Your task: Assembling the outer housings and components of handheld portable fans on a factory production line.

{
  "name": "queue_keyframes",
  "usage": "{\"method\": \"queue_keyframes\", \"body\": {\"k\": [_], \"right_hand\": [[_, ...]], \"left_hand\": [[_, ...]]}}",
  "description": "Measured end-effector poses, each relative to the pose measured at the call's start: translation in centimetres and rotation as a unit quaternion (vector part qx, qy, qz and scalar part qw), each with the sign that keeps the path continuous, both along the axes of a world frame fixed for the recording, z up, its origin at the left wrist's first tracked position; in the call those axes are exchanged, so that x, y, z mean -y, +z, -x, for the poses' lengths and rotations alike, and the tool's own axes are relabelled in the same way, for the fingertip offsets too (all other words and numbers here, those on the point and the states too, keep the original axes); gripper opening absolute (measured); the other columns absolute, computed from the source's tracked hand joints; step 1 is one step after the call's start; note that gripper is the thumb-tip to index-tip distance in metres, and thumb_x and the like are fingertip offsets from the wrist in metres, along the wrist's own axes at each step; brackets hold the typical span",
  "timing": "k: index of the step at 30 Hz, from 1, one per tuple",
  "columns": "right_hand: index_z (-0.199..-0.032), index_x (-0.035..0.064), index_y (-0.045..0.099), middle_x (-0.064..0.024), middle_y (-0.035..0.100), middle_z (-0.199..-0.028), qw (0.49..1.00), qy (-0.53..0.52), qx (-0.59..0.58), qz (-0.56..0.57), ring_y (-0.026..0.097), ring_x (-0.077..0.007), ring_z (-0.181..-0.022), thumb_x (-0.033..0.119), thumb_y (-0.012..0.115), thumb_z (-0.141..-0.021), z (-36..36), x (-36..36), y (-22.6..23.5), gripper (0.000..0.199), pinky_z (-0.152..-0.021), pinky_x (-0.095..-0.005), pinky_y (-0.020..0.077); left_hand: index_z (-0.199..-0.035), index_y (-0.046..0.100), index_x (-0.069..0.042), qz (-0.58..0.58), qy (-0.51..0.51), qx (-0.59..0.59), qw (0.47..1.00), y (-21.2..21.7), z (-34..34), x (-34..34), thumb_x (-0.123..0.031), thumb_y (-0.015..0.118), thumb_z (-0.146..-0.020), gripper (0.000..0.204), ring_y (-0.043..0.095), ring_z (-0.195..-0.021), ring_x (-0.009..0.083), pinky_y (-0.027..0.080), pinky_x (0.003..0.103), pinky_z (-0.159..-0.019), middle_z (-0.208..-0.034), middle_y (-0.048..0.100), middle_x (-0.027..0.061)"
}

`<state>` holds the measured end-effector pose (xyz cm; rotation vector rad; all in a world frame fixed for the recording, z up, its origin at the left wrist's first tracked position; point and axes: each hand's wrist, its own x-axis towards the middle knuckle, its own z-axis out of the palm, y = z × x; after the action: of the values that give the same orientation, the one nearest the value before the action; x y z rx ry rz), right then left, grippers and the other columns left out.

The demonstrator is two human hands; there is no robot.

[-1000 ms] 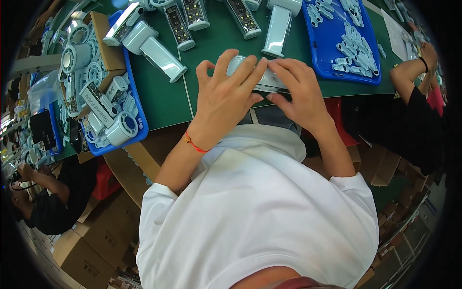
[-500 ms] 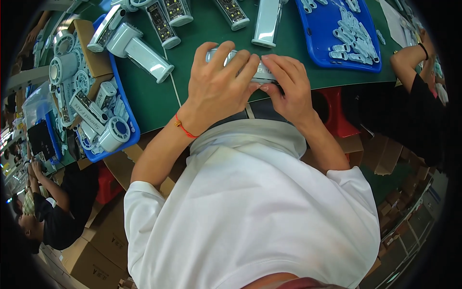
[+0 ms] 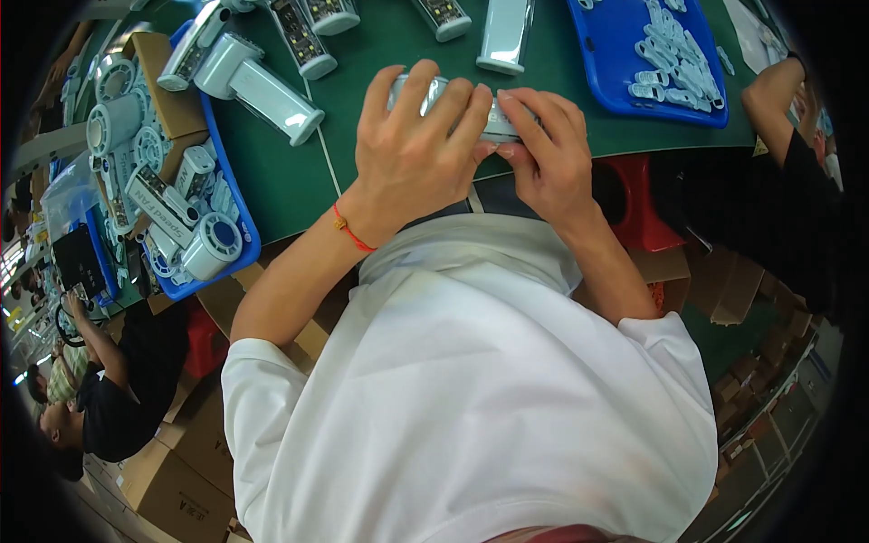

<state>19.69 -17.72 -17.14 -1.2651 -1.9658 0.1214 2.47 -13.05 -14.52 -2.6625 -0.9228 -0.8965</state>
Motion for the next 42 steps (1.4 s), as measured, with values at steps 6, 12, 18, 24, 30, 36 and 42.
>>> {"method": "queue_keyframes", "body": {"k": [6,12,18,24,30,36,42], "right_hand": [[-0.113,0.0037,0.06,-0.0111,0.058,-0.112,1.0,0.004,-0.015,-0.006,0.054,-0.0297,-0.099,0.01,0.064,-0.075,-0.1,0.0,-0.5,0.038,-0.085,-0.0376,0.0427],[-0.113,0.0069,0.062,-0.0108,0.056,-0.115,0.999,-0.026,0.022,0.004,0.052,-0.0286,-0.101,0.013,0.061,-0.08,0.3,1.0,-0.4,0.034,-0.084,-0.0368,0.0432],[-0.111,0.0084,0.064,-0.0108,0.057,-0.107,0.998,-0.048,-0.005,-0.044,0.052,-0.0287,-0.095,0.009,0.064,-0.075,0.4,0.1,-1.9,0.036,-0.08,-0.0359,0.0443],[-0.111,0.0096,0.065,-0.0105,0.058,-0.107,0.996,-0.052,-0.013,-0.067,0.052,-0.0283,-0.095,0.009,0.063,-0.075,0.6,-1.0,-2.3,0.036,-0.08,-0.0358,0.0445],[-0.117,0.0089,0.058,-0.0098,0.057,-0.107,0.996,-0.017,0.083,0.01,0.052,-0.028,-0.101,0.015,0.068,-0.071,-0.1,0.1,-0.1,0.048,-0.084,-0.0372,0.0427],[-0.11,0.003,0.057,-0.0099,0.057,-0.112,0.996,0.025,0.079,0.029,0.054,-0.0272,-0.105,0.008,0.074,-0.06,0.5,-0.2,0.6,0.053,-0.085,-0.039,0.0419],[-0.11,0.0015,0.057,-0.011,0.057,-0.114,0.999,0.015,0.033,0.001,0.056,-0.0289,-0.1,0.0,0.072,-0.06,0.7,-0.8,1.8,0.052,-0.085,-0.039,0.0425]], "left_hand": [[-0.095,0.064,-0.006,-0.001,0.001,-0.008,1.0,-0.6,0.3,0.2,-0.032,0.063,-0.072,0.034,0.053,-0.092,0.0274,0.042,0.046,-0.081,-0.092,0.059,0.0053],[-0.097,0.064,-0.007,-0.037,0.036,-0.049,0.997,-0.3,0.2,1.1,-0.035,0.05,-0.085,0.034,0.053,-0.092,0.0291,0.042,0.048,-0.085,-0.091,0.058,0.0052],[-0.091,0.065,-0.006,-0.052,0.042,0.0,0.998,-1.7,-0.4,0.3,-0.035,0.046,-0.088,0.035,0.054,-0.089,0.0293,0.043,0.045,-0.084,-0.087,0.058,0.0046],[-0.09,0.065,-0.007,-0.073,0.048,0.018,0.996,-2.1,-0.3,-0.7,-0.036,0.048,-0.087,0.034,0.054,-0.088,0.0284,0.043,0.044,-0.084,-0.087,0.058,0.0035],[-0.098,0.063,-0.008,0.005,0.034,-0.03,0.999,-0.8,0.2,0.7,-0.028,0.058,-0.078,0.029,0.053,-0.093,0.0277,0.042,0.044,-0.086,-0.088,0.057,0.0033],[-0.099,0.06,-0.006,-0.004,0.031,-0.085,0.996,-0.5,0.3,0.5,-0.015,0.061,-0.07,0.031,0.054,-0.092,0.027,0.041,0.044,-0.081,-0.09,0.058,0.0048],[-0.096,0.061,-0.005,-0.012,0.033,-0.05,0.998,0.7,0.2,-0.2,-0.013,0.061,-0.069,0.029,0.054,-0.092,0.027,0.041,0.044,-0.079,-0.092,0.06,0.0045]]}}
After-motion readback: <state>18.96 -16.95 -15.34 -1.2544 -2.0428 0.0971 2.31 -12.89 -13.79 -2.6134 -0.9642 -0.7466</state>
